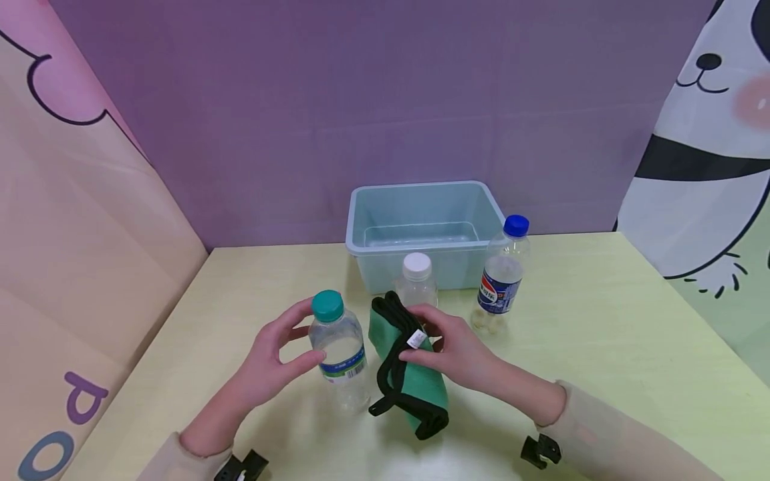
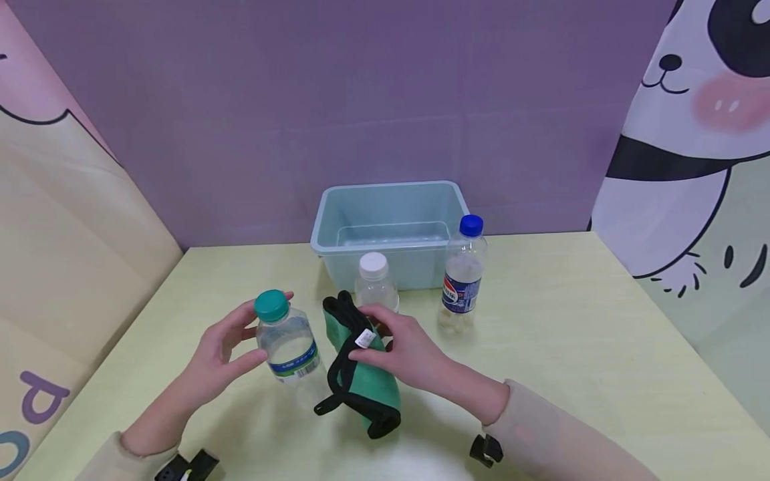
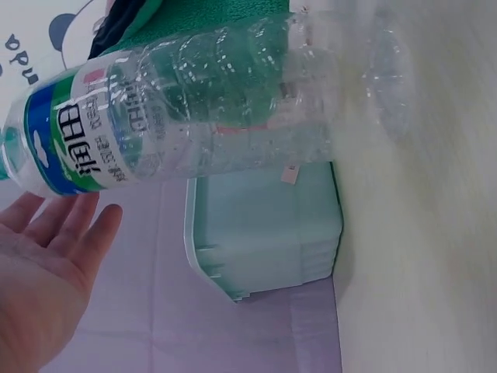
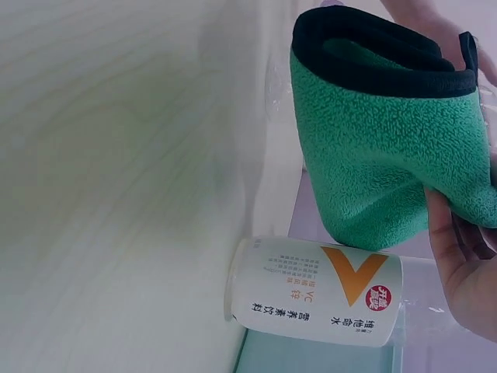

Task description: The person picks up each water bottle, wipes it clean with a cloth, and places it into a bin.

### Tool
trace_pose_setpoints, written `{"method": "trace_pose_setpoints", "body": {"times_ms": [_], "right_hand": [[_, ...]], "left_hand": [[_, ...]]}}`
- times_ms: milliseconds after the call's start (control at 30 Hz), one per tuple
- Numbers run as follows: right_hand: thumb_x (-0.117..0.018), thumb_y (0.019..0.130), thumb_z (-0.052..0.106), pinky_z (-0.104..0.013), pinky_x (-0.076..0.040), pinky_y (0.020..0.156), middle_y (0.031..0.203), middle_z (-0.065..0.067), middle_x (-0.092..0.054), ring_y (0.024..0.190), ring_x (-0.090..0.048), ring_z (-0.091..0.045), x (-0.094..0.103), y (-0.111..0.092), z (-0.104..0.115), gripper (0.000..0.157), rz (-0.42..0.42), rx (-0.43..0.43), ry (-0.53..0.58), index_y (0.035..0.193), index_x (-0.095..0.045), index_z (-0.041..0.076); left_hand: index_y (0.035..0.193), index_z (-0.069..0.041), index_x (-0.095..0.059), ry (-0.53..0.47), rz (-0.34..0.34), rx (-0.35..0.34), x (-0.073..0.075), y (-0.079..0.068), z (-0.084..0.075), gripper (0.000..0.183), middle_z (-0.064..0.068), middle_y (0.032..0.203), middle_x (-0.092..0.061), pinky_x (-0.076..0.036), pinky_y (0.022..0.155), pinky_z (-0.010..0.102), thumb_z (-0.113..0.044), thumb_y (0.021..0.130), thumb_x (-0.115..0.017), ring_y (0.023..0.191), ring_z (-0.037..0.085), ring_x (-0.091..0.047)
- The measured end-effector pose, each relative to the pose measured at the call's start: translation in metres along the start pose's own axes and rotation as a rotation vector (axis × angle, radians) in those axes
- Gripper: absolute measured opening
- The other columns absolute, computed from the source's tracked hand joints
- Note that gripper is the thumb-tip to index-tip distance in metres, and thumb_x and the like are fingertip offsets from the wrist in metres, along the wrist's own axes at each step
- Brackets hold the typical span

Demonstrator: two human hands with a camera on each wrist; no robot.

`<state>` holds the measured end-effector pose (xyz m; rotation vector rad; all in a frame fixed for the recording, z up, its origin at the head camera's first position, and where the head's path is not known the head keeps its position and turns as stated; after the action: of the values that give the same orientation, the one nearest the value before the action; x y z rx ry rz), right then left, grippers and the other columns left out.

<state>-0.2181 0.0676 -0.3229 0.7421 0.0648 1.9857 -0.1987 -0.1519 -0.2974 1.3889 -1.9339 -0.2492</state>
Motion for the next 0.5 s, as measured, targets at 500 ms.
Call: {"method": "trace_pose_setpoints", "body": {"times_ms": [500], "right_hand": [[-0.076,0.084,0.008,-0.029,-0.056,0.064,0.113,-0.009,-0.065,0.09,-0.065,-0.019,0.0014,-0.0024,-0.0025,0.047,-0.002,0.006,0.003,0.126,-0.055,0.004]], "left_hand": [[0.131,-0.002,-0.053,-0.082,0.0,0.001,0.001,0.0018,-0.0008,0.06,0.0,0.127,-0.054,-0.047,0.092,0.027,0.013,0.077,-0.073,0.118,0.015,-0.049]]}}
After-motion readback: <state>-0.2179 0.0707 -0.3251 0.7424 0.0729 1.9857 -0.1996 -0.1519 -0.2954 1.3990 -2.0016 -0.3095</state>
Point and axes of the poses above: each hand's wrist, its own y-axis towards the middle knuckle, its own x-axis out of the back of the hand, z = x × y, the point moved 8 cm from there along y, towards the middle knuckle
